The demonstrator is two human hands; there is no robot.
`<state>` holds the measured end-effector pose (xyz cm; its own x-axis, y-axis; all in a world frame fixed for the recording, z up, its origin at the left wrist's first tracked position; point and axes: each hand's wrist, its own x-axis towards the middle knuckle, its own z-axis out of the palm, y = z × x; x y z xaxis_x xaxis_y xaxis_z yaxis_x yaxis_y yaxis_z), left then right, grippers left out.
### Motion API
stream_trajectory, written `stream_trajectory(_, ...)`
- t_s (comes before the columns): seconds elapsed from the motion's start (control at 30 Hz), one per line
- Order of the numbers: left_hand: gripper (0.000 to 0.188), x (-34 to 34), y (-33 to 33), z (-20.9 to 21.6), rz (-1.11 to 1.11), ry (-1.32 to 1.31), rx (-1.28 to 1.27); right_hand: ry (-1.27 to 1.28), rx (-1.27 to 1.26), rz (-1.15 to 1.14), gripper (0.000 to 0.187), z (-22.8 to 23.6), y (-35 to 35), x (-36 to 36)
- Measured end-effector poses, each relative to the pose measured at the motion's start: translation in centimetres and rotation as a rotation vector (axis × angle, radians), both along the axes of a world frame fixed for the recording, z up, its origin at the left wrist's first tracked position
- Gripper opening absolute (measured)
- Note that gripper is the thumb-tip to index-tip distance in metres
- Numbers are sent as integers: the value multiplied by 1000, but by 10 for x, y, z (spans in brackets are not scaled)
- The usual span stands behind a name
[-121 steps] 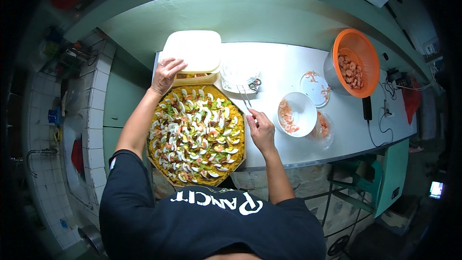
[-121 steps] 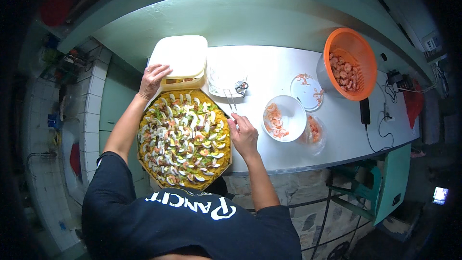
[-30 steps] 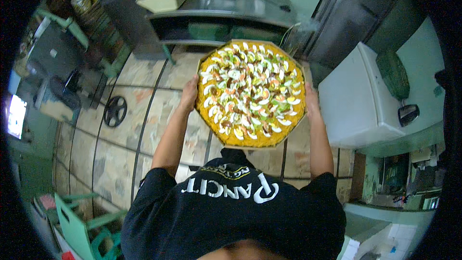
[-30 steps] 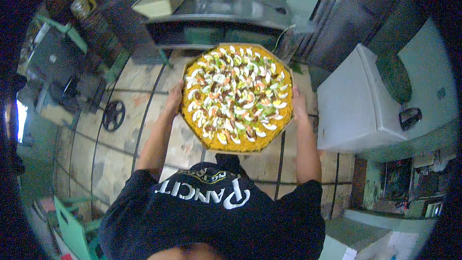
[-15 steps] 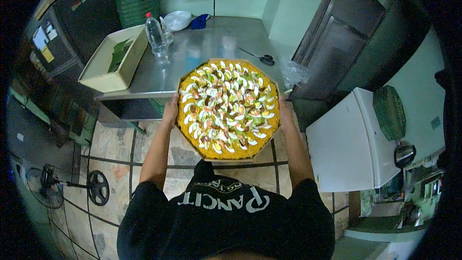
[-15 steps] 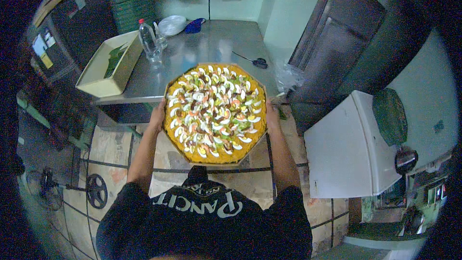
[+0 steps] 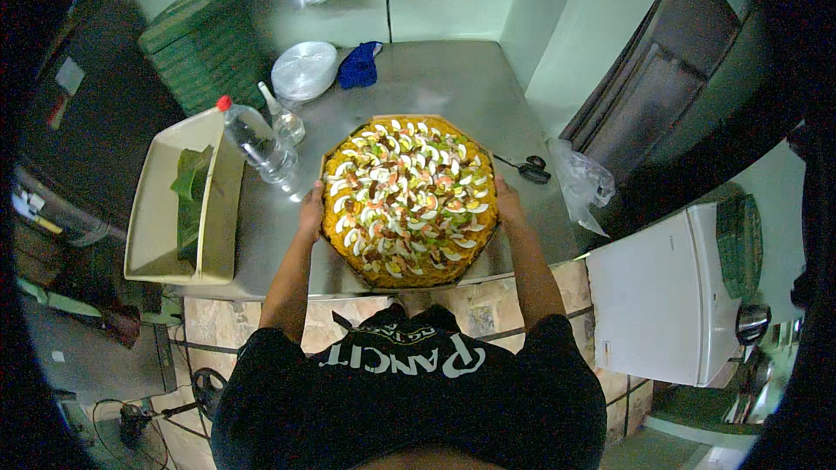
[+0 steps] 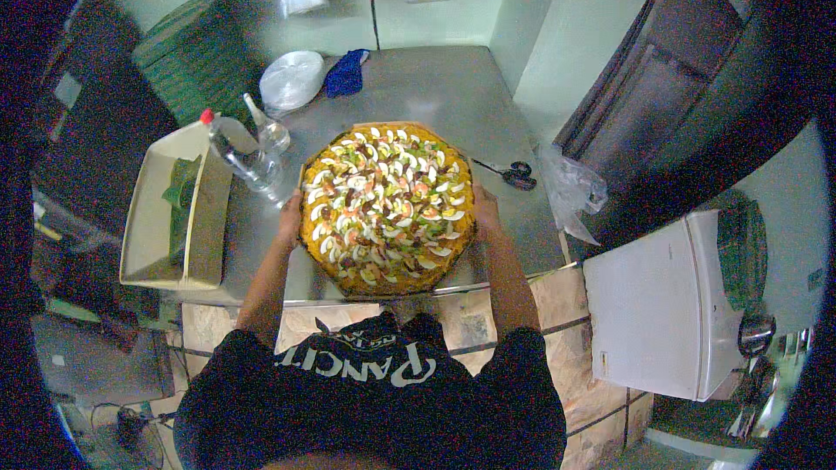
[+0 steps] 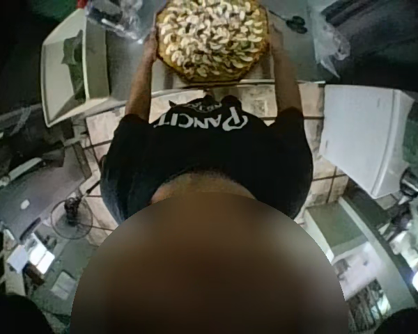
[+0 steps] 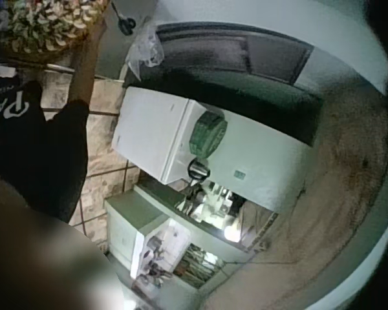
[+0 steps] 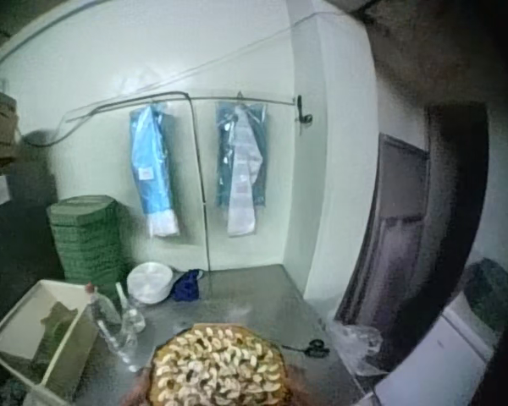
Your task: The person assembles a large round tray of pancit by adding toppings with tongs, then wraps the tray in plastic and a branded cardboard cover. They secure the package with rubber bands and scissors, carry it to a counter, and hand it to a customer.
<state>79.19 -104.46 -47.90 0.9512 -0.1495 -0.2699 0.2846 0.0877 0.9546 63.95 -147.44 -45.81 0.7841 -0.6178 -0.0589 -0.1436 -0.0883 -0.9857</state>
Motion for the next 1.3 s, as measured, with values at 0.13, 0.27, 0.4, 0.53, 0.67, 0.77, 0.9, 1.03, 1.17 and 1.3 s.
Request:
stream_trajectory(0.13,70,1,-29,27,-12,-12,36,85,233,-65,52,12,-30,-6)
stream_trajectory(0.27,68,-15,-96,-2,30,-50,117,-24,226,70,45,-1,-86,-21)
stream_trajectory(0.4,70,-2,-169,-29,-10,-46,151,-20,-544,426,35,-39,-192,-23)
stream_trajectory(0.53,69,26,-173,-57,59,-183,564,360,-1206,337,42,-23,-295,-15)
stream_trajectory(0.67,68,35,-229,-49,18,-97,668,150,-1465,405,43,-35,-397,-14)
stream_trajectory(0.77,65,19,-256,-30,147,-176,313,126,-1524,344,45,-42,-459,67)
stream_trajectory(0.9,45,-29,-237,-3,624,-408,205,55,-1489,256,43,25,-490,217)
stream_trajectory(1.03,55,-168,-131,-32,1002,-670,303,22,-1475,341,44,46,-495,351)
stream_trajectory(1.17,53,-303,-177,-44,1251,150,654,235,-1277,331,45,78,-524,472)
stream_trajectory(1.3,53,-282,-218,-70,969,572,856,-281,75,19,72,158,-590,611)
